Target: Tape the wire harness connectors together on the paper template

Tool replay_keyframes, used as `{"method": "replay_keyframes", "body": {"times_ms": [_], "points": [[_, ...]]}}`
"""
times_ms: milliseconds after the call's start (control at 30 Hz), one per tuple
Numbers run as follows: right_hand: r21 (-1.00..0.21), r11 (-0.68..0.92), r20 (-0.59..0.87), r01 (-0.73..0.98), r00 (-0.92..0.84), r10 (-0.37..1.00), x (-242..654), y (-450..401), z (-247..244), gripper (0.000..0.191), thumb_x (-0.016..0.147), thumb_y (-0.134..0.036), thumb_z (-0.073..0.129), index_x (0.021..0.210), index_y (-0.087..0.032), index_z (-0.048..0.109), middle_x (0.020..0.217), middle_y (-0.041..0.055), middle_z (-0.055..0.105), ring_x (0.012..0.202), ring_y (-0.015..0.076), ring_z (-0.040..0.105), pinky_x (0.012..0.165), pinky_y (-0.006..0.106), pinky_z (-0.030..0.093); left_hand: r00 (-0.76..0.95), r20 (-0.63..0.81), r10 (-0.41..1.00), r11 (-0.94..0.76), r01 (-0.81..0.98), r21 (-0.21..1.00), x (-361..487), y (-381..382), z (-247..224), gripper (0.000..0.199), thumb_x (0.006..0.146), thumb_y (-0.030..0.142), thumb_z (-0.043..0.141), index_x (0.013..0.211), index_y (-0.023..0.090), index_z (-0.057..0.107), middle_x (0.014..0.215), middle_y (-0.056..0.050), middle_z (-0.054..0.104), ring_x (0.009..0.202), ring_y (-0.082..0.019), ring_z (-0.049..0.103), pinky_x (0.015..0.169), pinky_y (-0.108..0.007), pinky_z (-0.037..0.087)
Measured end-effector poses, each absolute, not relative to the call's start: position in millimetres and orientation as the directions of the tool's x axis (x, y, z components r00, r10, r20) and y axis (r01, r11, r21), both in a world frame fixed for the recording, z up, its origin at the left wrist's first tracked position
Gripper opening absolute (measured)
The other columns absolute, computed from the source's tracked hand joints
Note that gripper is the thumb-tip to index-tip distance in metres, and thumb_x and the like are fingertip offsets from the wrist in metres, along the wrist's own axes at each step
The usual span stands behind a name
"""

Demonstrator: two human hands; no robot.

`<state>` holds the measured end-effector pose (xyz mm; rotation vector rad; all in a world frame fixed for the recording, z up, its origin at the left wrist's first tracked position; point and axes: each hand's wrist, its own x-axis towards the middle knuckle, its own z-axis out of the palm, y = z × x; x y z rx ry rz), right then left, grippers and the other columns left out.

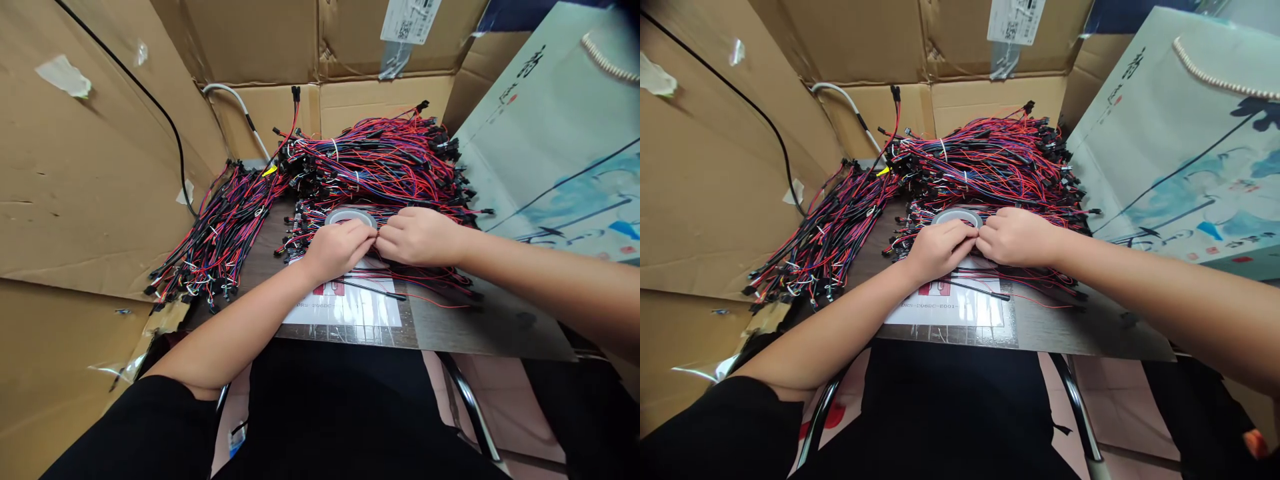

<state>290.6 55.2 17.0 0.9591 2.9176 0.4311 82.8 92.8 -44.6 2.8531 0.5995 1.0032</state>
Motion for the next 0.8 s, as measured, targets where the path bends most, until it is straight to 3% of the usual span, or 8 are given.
{"method": "replay_keyframes", "body": {"times_ms": [100,167,233,333,467,633,800], "points": [[0.269,0.713,0.161,0.647,-0.761,0.629,296,51,9,0.037,0.098,-0.030,0.039,0.072,-0.018,0.062,0.068,0.0046,0.062,0.064,0.0144,0.045,0.063,0.032,0.028,0.683,0.595,0.423,-0.905,0.295,0.305,81,94,-43,0.031,0.101,0.032,0.045,0.126,0.017,0.055,0.107,-0.005,0.071,0.099,-0.016,0.067,0.086,-0.028,0.052],[0.264,0.705,0.219,0.659,-0.752,0.621,297,48,3,0.036,0.097,-0.030,0.041,0.070,-0.017,0.062,0.067,0.0044,0.061,0.063,0.0144,0.046,0.063,0.031,0.029,0.685,0.565,0.461,-0.885,0.302,0.356,80,93,-40,0.053,0.099,0.034,0.050,0.147,0.019,0.035,0.110,-0.005,0.071,0.100,-0.016,0.067,0.084,-0.026,0.053],[0.278,0.691,0.255,0.667,-0.745,0.617,297,45,0,0.036,0.096,-0.028,0.042,0.068,-0.017,0.061,0.065,0.0041,0.061,0.062,0.0144,0.046,0.062,0.031,0.029,0.701,0.537,0.470,-0.882,0.354,0.310,80,92,-38,0.067,0.098,0.036,0.050,0.155,0.018,0.019,0.113,-0.007,0.069,0.101,-0.018,0.066,0.079,-0.026,0.053],[0.342,0.679,0.253,0.649,-0.760,0.599,295,42,-2,0.035,0.096,-0.024,0.043,0.066,-0.017,0.060,0.062,0.0032,0.059,0.061,0.0145,0.045,0.061,0.032,0.027,0.732,0.515,0.446,-0.884,0.450,0.125,82,91,-38,0.058,0.100,0.038,0.044,0.152,0.017,0.031,0.111,-0.010,0.068,0.096,-0.021,0.067,0.068,-0.027,0.051],[0.451,0.700,0.235,0.554,-0.830,0.505,295,40,-3,0.029,0.095,-0.016,0.046,0.072,-0.016,0.062,0.068,0.0036,0.062,0.064,0.0143,0.046,0.062,0.032,0.027,0.769,0.525,0.364,-0.892,0.449,-0.039,84,90,-41,0.046,0.102,0.036,0.039,0.142,0.017,0.049,0.083,-0.006,0.072,0.070,-0.018,0.067,0.061,-0.027,0.046],[0.603,0.696,0.283,0.390,-0.920,0.271,296,35,4,0.021,0.091,-0.015,0.053,0.072,-0.016,0.061,0.065,0.0018,0.057,0.062,0.0140,0.043,0.060,0.032,0.029,0.757,0.621,0.202,-0.919,0.366,-0.147,81,86,-37,0.034,0.100,0.030,0.043,0.128,0.019,0.060,0.075,-0.002,0.071,0.066,-0.015,0.065,0.061,-0.026,0.043],[0.629,0.748,0.207,0.214,-0.973,0.104,297,32,30,0.024,0.093,-0.016,0.052,0.070,-0.017,0.060,0.062,0.0002,0.051,0.060,0.0135,0.042,0.059,0.033,0.032,0.709,0.696,0.110,-0.942,0.297,-0.153,78,76,-29,0.030,0.097,0.027,0.048,0.123,0.020,0.061,0.069,0.002,0.067,0.061,-0.013,0.062,0.060,-0.026,0.041]]}}
